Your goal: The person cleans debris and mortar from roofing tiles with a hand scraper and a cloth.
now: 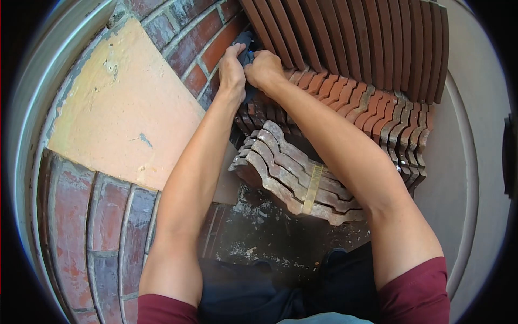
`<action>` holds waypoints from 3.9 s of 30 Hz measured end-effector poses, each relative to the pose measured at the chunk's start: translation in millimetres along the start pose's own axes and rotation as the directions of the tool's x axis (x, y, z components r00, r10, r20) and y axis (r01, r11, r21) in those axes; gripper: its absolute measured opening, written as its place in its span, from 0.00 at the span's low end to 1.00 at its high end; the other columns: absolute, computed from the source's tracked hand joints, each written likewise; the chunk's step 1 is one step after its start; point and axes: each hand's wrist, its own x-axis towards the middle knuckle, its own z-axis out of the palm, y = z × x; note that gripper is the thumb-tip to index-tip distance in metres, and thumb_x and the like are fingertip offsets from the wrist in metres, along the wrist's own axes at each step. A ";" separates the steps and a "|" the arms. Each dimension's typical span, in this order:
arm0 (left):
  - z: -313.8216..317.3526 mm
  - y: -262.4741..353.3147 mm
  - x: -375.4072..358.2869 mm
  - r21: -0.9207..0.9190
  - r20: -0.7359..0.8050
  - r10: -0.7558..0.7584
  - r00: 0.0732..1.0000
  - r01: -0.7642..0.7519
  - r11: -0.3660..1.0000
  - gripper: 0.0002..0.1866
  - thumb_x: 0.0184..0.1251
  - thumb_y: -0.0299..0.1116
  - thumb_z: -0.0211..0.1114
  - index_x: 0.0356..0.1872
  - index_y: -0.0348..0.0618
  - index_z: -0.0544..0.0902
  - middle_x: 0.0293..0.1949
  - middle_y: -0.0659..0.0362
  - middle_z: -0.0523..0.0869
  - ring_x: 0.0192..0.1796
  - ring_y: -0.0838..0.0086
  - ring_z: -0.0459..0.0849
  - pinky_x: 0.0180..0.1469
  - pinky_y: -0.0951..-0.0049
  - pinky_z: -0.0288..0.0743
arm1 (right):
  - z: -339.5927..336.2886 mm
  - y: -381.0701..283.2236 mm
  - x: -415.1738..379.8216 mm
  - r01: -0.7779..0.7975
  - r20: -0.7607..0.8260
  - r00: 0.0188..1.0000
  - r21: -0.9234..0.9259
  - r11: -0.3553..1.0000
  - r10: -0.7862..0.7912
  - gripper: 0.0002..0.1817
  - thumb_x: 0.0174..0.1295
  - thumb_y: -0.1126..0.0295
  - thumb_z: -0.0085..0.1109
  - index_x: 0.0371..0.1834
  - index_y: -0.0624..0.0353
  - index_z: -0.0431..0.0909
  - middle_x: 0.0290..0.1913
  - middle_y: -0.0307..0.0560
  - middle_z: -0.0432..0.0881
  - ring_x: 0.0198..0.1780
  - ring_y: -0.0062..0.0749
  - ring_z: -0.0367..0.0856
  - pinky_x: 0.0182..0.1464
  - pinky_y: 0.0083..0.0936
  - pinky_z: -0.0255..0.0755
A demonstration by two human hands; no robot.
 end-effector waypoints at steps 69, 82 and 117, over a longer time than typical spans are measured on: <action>-9.5 37.4 -74.0 0.923 0.212 0.358 0.909 -0.306 0.231 0.29 0.59 0.29 0.60 0.65 0.33 0.73 0.54 0.36 0.80 0.56 0.39 0.81 0.63 0.51 0.74 | -96.7 35.5 -63.1 0.521 0.373 0.839 -0.341 0.782 -0.396 0.21 0.56 0.66 0.55 0.49 0.67 0.83 0.47 0.71 0.84 0.55 0.61 0.83 0.61 0.45 0.74; 4.5 28.7 -52.3 0.739 0.555 0.227 0.800 -0.348 -0.577 0.27 0.64 0.47 0.55 0.51 0.35 0.87 0.65 0.48 0.74 0.75 0.51 0.57 0.71 0.48 0.53 | -162.9 126.4 -76.6 0.544 0.181 0.800 -0.622 0.563 -0.573 0.17 0.59 0.65 0.59 0.50 0.59 0.79 0.45 0.56 0.83 0.51 0.55 0.82 0.54 0.48 0.77; 32.4 36.2 20.0 0.290 0.415 -0.116 0.903 -0.251 -0.924 0.32 0.74 0.56 0.43 0.72 0.56 0.75 0.81 0.50 0.55 0.83 0.47 0.41 0.78 0.38 0.35 | -156.3 125.4 -75.7 0.502 0.137 0.810 -0.664 0.554 -0.571 0.19 0.56 0.61 0.54 0.47 0.61 0.76 0.44 0.65 0.82 0.49 0.61 0.81 0.55 0.51 0.76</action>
